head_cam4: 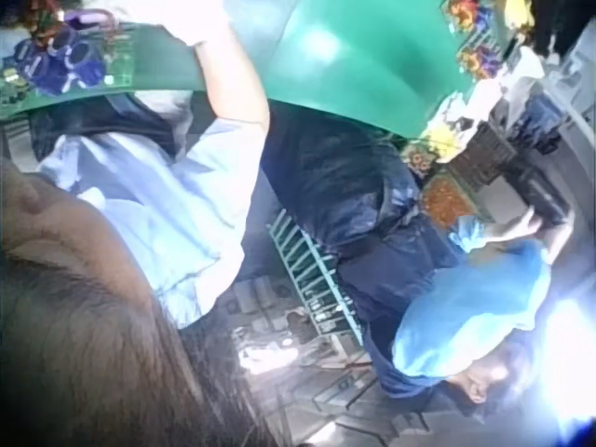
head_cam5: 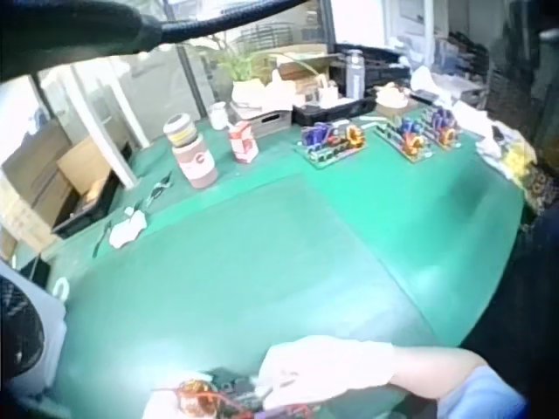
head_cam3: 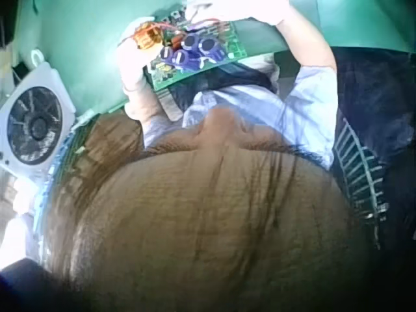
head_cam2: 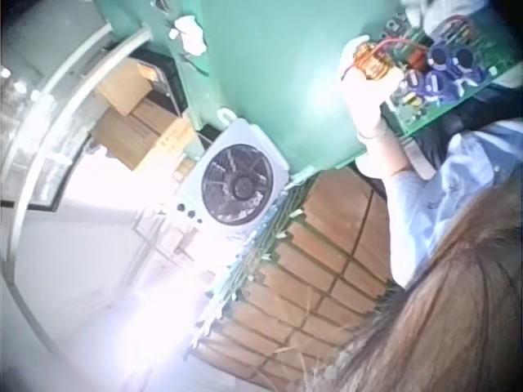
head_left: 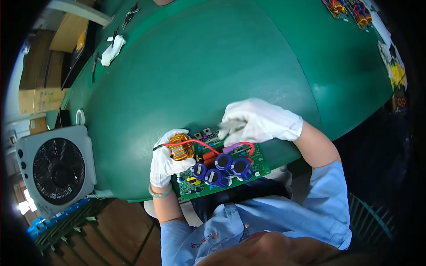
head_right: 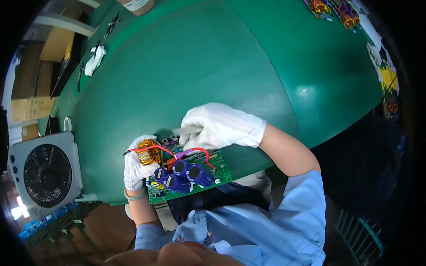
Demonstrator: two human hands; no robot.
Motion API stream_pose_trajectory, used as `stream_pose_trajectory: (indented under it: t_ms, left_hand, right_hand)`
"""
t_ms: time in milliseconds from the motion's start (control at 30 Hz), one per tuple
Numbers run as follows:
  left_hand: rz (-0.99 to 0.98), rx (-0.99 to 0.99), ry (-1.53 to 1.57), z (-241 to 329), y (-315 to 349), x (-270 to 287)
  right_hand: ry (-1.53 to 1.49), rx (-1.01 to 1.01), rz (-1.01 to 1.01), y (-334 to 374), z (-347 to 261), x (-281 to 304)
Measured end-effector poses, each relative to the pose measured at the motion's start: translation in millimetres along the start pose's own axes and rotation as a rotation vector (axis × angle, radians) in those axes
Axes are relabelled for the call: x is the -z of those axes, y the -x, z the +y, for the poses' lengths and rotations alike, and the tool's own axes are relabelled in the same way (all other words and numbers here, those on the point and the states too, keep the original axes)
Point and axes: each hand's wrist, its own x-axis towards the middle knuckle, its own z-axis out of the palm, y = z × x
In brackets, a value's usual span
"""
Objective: The person uses a metal scraper to remove white residue from the surface of a green circuit board. They flip the board over to clean both sides, scraping along the traces and around components. The person also handles a red wire and a large copper coil attached to the board during the process.
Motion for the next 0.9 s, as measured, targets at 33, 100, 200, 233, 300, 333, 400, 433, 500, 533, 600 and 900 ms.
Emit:
stream_pose_trajectory:
  t_ms: [33, 100, 200, 233, 300, 333, 400, 433, 500, 533, 600, 900]
  left_hand:
    - [-0.009, 0.025, 0.069, 2, -1, -1]
    - [-0.020, 0.086, 0.203, 10, -3, -4]
    - [-0.013, 0.068, 0.210, 5, -3, -4]
    - [-0.017, 0.106, 0.270, 7, -4, -5]
    - [-0.026, 0.183, 0.385, 13, -4, -10]
    - [-0.039, 0.171, 0.399, 7, -5, -9]
    - [-0.038, 0.168, 0.437, 8, -4, -9]
    - [-0.045, 0.173, 0.470, 10, -3, -11]
    - [-0.052, 0.180, 0.530, 13, -1, -11]
    - [-0.059, 0.145, 0.507, 10, 0, -11]
    - [-0.074, 0.076, 0.461, 3, -3, -9]
    - [-0.099, 0.171, 0.469, 2, -2, -7]
  right_hand:
    - [0.125, 0.108, 0.003, 3, 9, -3]
    - [0.259, 0.204, 0.022, 6, 16, -4]
    - [0.268, 0.137, 0.034, 4, 17, -5]
    - [0.262, 0.090, 0.015, 3, 18, -5]
    - [0.268, 0.050, 0.028, 3, 20, -4]
    - [0.230, 0.031, 0.025, 2, 19, -4]
    - [0.160, -0.006, 0.007, -1, 15, -2]
    - [0.151, 0.010, 0.009, -2, 16, -1]
    - [0.145, 0.005, 0.010, 1, 13, 0]
    - [0.142, 0.007, 0.008, 2, 11, 1]
    - [0.042, -0.010, 0.013, 4, 16, -1]
    - [-0.140, -0.134, -0.017, 24, 7, 14]
